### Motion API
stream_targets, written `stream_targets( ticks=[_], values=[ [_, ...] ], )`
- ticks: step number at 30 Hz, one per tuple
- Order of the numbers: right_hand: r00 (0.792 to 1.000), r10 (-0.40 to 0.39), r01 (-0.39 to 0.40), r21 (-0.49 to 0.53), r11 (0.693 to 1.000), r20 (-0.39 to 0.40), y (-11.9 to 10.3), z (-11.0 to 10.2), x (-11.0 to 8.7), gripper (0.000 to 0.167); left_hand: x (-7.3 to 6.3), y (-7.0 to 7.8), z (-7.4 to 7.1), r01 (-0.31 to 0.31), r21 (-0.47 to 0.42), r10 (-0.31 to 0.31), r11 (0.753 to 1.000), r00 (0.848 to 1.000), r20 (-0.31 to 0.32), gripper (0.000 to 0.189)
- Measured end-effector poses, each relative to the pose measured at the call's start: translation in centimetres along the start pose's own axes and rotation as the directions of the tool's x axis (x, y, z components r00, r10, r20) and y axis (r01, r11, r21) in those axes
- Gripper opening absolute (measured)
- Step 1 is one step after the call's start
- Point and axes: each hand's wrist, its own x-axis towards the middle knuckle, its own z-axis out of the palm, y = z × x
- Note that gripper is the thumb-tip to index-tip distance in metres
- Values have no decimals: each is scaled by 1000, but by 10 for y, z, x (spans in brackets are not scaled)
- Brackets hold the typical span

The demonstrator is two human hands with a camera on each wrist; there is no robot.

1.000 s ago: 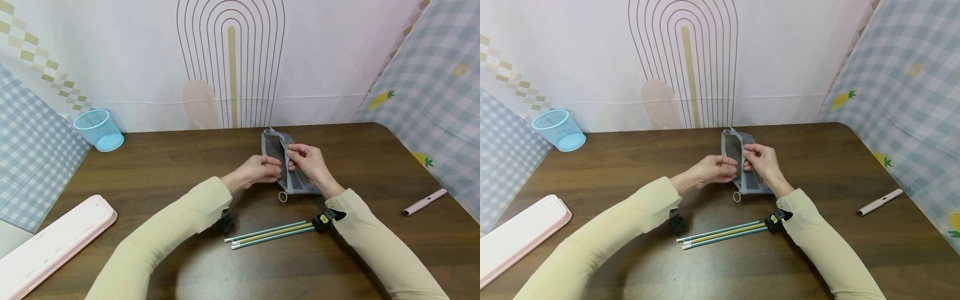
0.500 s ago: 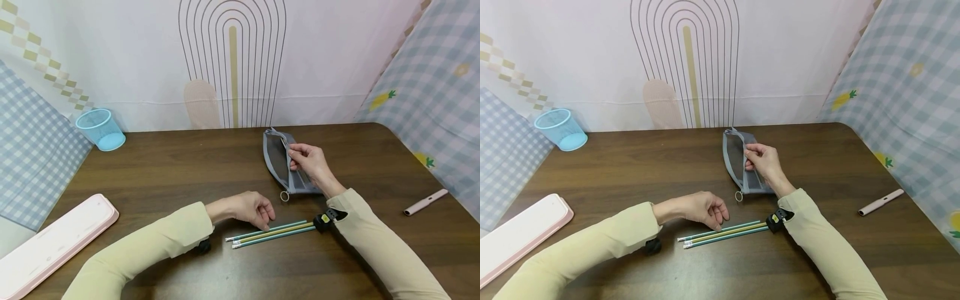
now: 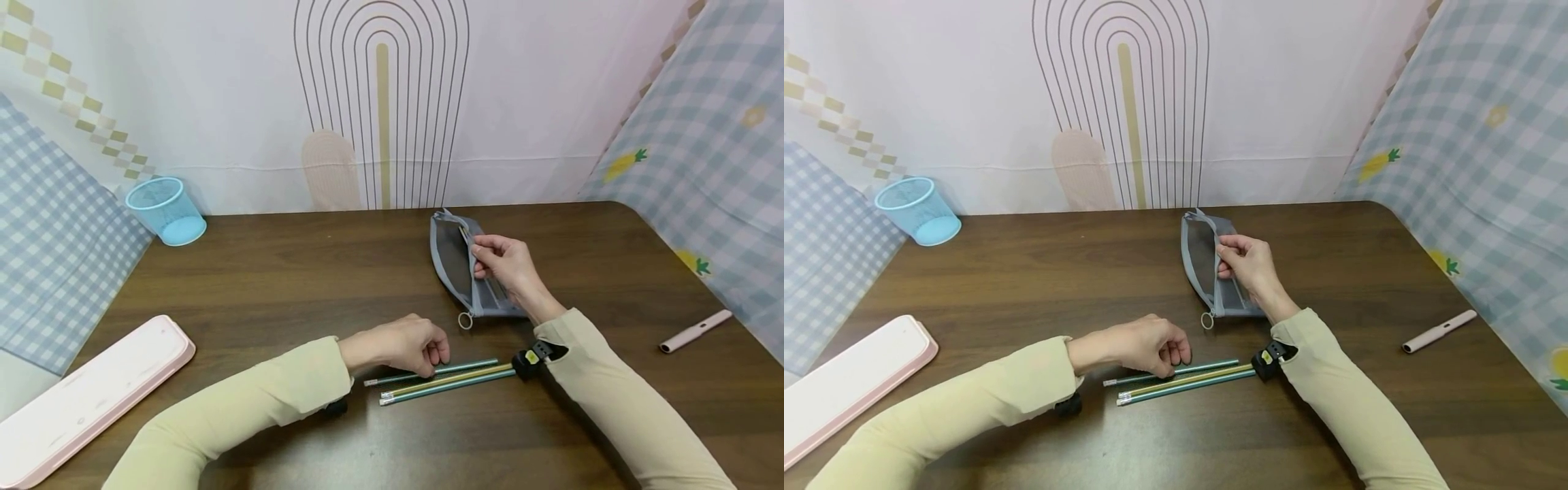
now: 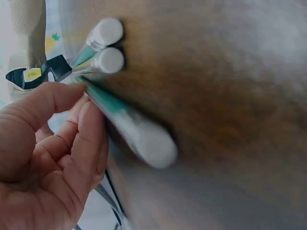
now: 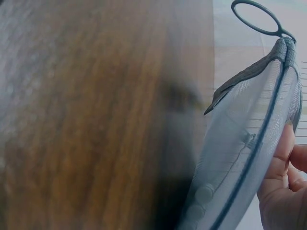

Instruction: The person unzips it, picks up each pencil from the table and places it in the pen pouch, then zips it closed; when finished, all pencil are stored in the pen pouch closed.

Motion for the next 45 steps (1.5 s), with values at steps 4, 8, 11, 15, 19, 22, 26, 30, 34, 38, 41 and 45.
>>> stream_targets(
  ticks=[4,8,11,15,19,22,26,30,34,38,41,45],
  values=[
    [1000,-2,2,-2,1000,-3,1,0,0,36,-1,-1,-3,-3,83,3,997,1000,-3,19],
    [1000,-2,2,-7,1000,-7,1,0,-1,35,-2,-8,-8,17,54,-18,998,1000,25,18],
    [1000,-4,4,-8,1000,-6,1,0,-1,36,-5,-15,-16,62,-56,-57,997,995,88,17],
    [1000,-8,8,-6,1000,-2,0,0,0,36,-12,-29,-34,164,-288,-97,943,968,233,18],
    [1000,-9,9,1,1000,-2,-1,1,1,36,-18,-46,-58,211,-422,-79,882,948,308,20],
    [1000,-7,7,4,1000,-2,-1,1,2,36,-19,-58,-71,219,-496,-77,841,954,290,21],
    [1000,-4,4,-4,1000,0,-1,2,2,36,-8,-68,-78,216,-635,-112,741,973,200,25],
    [1000,0,1,-20,1000,7,0,3,1,36,16,-65,-76,186,-778,-185,600,978,90,31],
    [1000,1,-1,-33,999,16,1,4,1,36,42,-54,-70,162,-880,-285,446,958,32,33],
    [1000,6,-5,-56,998,17,0,5,1,36,64,-42,-64,121,-935,-369,334,929,-12,33],
    [1000,11,-10,-68,998,15,0,5,1,36,79,-36,-59,94,-945,-422,314,905,-51,35],
    [1000,9,-8,-66,998,16,2,5,1,36,93,-36,-51,53,-945,-485,324,867,-117,34]
  ],
)
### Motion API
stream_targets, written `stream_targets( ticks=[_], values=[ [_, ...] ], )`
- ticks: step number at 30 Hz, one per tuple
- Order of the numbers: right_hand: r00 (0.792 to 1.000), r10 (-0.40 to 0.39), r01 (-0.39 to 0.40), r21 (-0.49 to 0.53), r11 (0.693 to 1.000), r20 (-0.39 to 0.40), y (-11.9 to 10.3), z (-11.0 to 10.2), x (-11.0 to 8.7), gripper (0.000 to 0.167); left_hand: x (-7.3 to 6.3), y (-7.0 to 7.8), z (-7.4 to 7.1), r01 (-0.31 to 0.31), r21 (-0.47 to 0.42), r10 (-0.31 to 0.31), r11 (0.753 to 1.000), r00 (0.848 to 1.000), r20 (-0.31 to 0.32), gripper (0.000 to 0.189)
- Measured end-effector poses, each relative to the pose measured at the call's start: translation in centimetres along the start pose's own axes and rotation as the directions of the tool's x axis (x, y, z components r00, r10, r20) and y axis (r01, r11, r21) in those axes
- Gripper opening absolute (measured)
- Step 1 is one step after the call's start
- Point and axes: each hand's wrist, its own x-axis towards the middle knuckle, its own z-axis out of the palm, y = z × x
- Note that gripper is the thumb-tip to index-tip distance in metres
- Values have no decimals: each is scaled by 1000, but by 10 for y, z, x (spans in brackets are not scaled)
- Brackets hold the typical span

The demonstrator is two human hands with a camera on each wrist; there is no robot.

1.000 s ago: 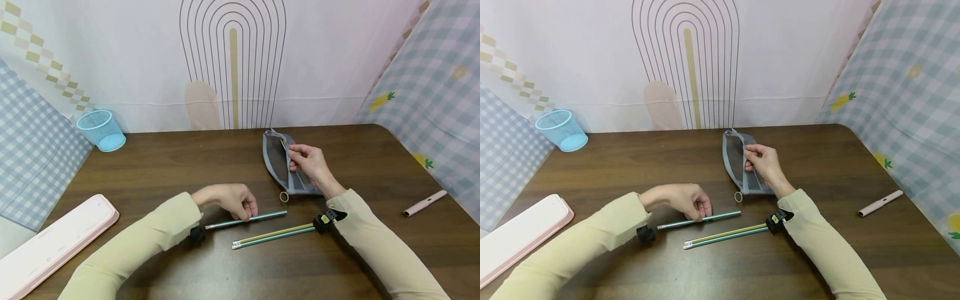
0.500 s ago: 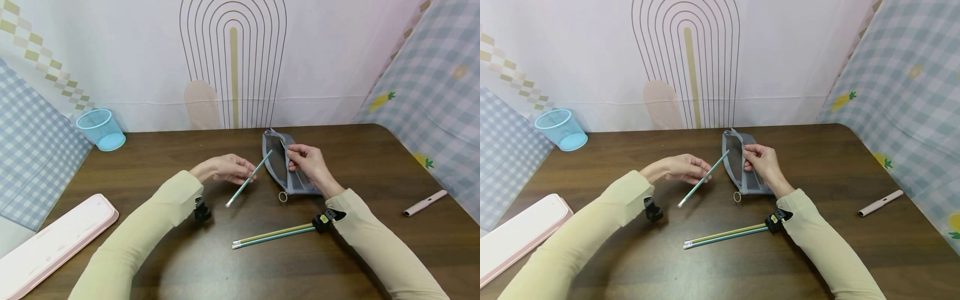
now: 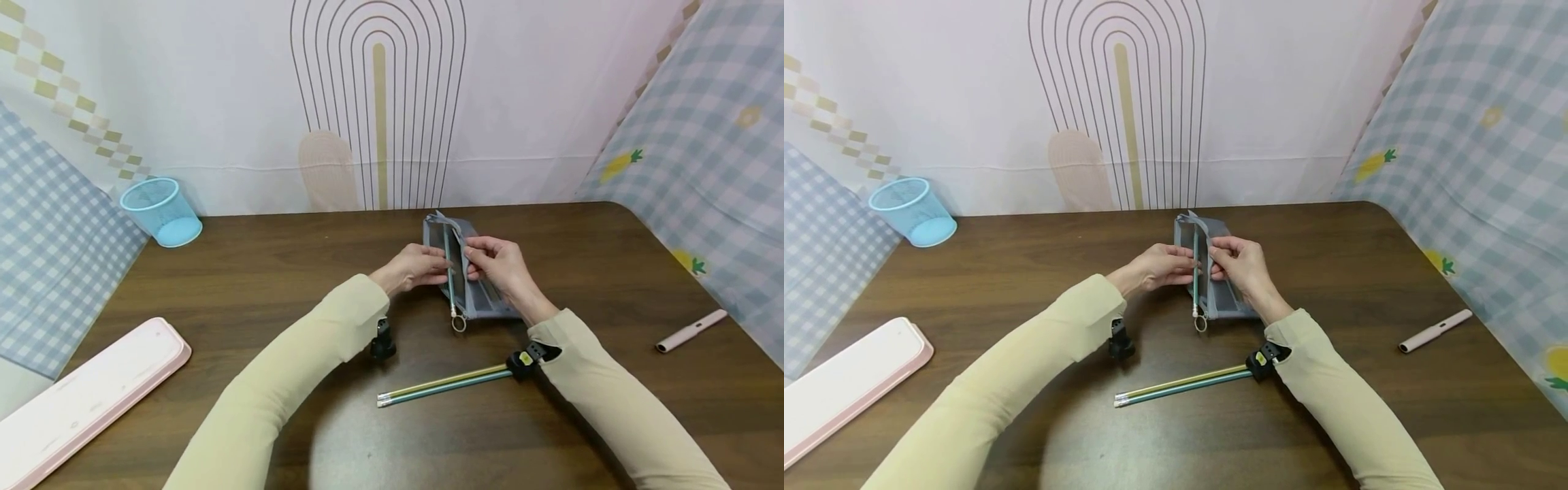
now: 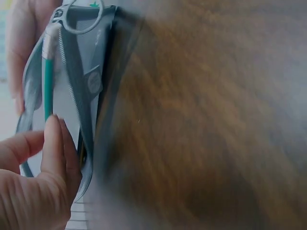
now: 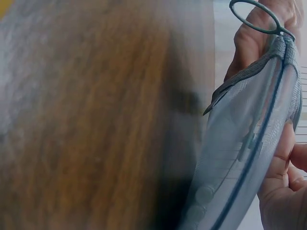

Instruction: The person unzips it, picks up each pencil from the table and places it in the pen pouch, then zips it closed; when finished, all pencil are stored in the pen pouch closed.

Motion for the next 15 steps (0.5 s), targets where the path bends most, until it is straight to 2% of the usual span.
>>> stream_targets(
  ticks=[1,3,5,7,8,10,15],
  values=[
    [1000,1,-1,2,1000,0,0,0,0,36,13,-8,-2,-27,-21,27,999,1000,4,32],
    [1000,-1,1,3,1000,2,1,1,0,36,25,-14,-2,-36,-37,35,999,999,-11,30],
    [1000,-3,3,6,1000,4,2,1,0,36,31,-17,0,-32,-42,31,999,999,-19,30],
    [1000,-1,1,7,1000,7,2,2,0,36,31,-15,2,-18,-39,17,999,999,-30,30],
    [1000,0,0,8,1000,9,2,2,0,36,20,-7,6,6,-28,-7,1000,999,-51,32],
    [1000,3,-3,13,1000,12,2,2,0,36,6,2,9,17,-24,-18,1000,998,-58,35],
    [1000,9,-10,36,999,22,0,2,0,37,0,7,11,18,-47,-20,999,999,-39,38]
  ],
)
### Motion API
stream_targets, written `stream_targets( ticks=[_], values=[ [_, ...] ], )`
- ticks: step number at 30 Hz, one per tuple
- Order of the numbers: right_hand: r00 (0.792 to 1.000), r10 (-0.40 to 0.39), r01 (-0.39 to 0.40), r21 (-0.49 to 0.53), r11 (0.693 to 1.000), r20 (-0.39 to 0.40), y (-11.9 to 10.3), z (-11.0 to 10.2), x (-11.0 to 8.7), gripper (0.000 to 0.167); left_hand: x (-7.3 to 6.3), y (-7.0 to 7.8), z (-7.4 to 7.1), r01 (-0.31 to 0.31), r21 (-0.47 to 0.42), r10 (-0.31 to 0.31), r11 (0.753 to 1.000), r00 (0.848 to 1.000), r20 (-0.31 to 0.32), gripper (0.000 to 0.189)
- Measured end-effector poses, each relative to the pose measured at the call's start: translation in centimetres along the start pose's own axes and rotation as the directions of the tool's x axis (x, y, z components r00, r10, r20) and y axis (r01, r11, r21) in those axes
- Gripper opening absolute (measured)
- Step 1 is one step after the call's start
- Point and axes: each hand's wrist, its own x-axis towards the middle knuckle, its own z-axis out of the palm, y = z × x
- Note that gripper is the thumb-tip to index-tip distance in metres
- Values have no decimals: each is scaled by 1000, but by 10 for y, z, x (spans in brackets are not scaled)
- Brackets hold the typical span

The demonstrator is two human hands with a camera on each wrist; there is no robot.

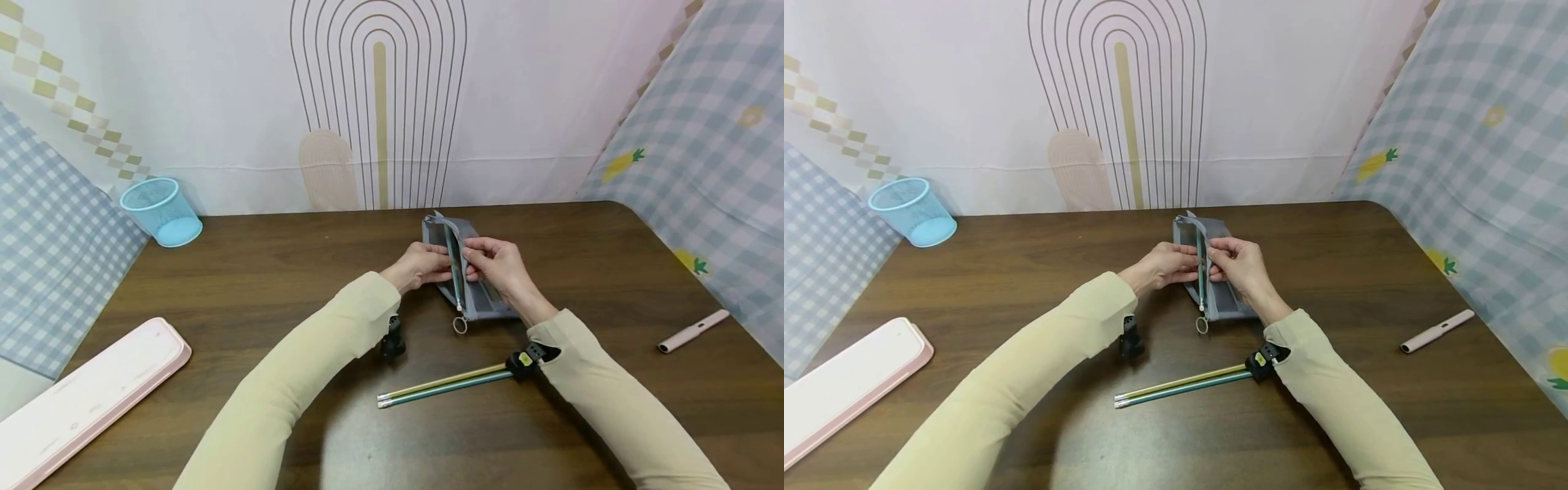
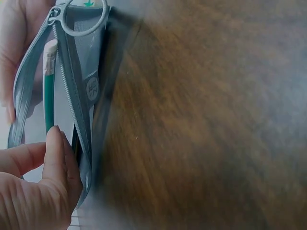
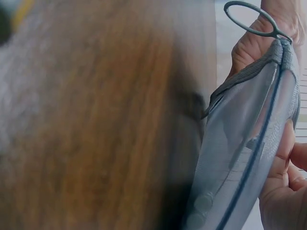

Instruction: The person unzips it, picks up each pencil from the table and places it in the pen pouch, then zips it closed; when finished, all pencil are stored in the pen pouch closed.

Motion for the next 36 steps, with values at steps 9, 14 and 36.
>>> stream_targets(
  ticks=[9,14,36],
  values=[
    [1000,5,-5,7,1000,0,-1,2,-1,37,6,-8,10,-38,-25,37,999,997,-61,39],
    [1000,1,-1,3,1000,-1,-1,1,-1,38,0,-9,14,-45,-1,45,999,998,-41,44],
    [1000,6,-6,3,1000,-21,1,-6,0,38,-94,-52,-24,-392,732,-50,558,864,500,19]
  ],
)
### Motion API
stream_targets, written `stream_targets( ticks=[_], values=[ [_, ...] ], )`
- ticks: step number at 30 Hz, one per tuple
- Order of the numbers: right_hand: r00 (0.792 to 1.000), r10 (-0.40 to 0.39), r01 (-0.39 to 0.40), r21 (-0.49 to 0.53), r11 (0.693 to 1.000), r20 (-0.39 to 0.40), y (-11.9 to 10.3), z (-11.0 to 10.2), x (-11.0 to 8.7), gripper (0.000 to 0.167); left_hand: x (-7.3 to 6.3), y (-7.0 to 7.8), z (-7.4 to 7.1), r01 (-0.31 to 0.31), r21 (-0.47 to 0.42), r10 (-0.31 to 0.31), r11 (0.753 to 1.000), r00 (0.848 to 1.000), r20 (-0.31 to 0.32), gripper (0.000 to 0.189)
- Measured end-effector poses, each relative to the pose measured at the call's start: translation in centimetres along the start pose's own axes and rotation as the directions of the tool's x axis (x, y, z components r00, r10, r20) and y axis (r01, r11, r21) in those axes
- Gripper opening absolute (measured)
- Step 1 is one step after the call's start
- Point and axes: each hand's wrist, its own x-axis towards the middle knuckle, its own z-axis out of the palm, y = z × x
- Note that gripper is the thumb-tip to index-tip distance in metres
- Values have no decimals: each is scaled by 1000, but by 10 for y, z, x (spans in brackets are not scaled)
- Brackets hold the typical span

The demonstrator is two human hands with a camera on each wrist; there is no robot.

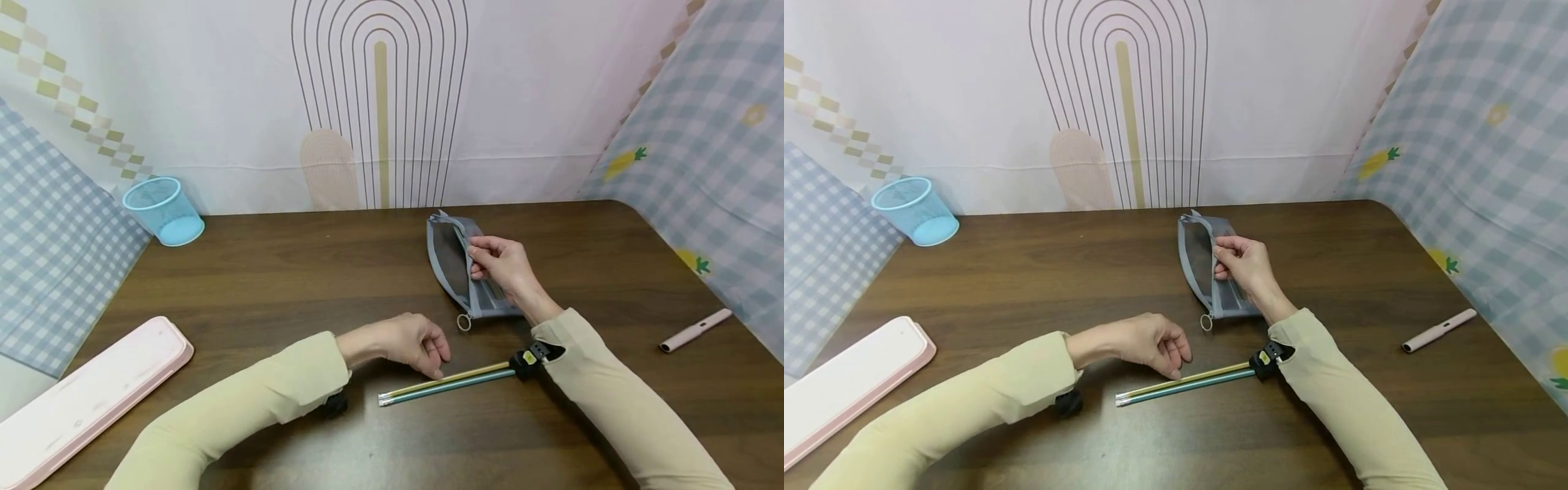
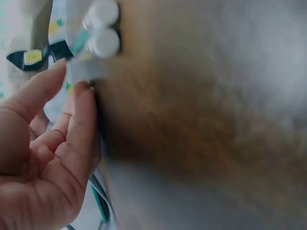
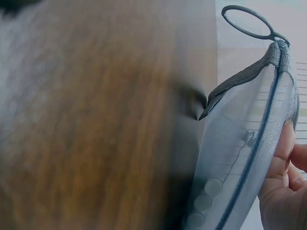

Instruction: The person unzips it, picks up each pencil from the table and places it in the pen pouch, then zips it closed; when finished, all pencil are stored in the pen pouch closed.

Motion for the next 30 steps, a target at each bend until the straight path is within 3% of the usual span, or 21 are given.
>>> stream_targets(
  ticks=[2,5,19,23,27,30],
  values=[
    [1000,-3,3,6,1000,1,0,0,0,38,-3,2,3,-22,114,24,993,1000,-15,21],
    [1000,-5,5,15,1000,2,0,0,-1,39,-6,5,7,-39,189,41,981,999,-9,24],
    [1000,-16,16,15,1000,8,-1,-2,-3,39,-10,15,12,-62,374,72,926,997,-13,16],
    [1000,-21,21,18,1000,7,-1,-2,-2,38,-11,12,9,-57,334,55,941,998,15,14],
    [1000,-21,21,20,1000,7,-2,-2,-2,38,-14,5,0,26,157,-40,987,996,83,12],
    [1000,-21,21,23,1000,9,-2,-1,-2,37,-18,-1,-17,104,19,-106,994,977,184,11]
  ],
)
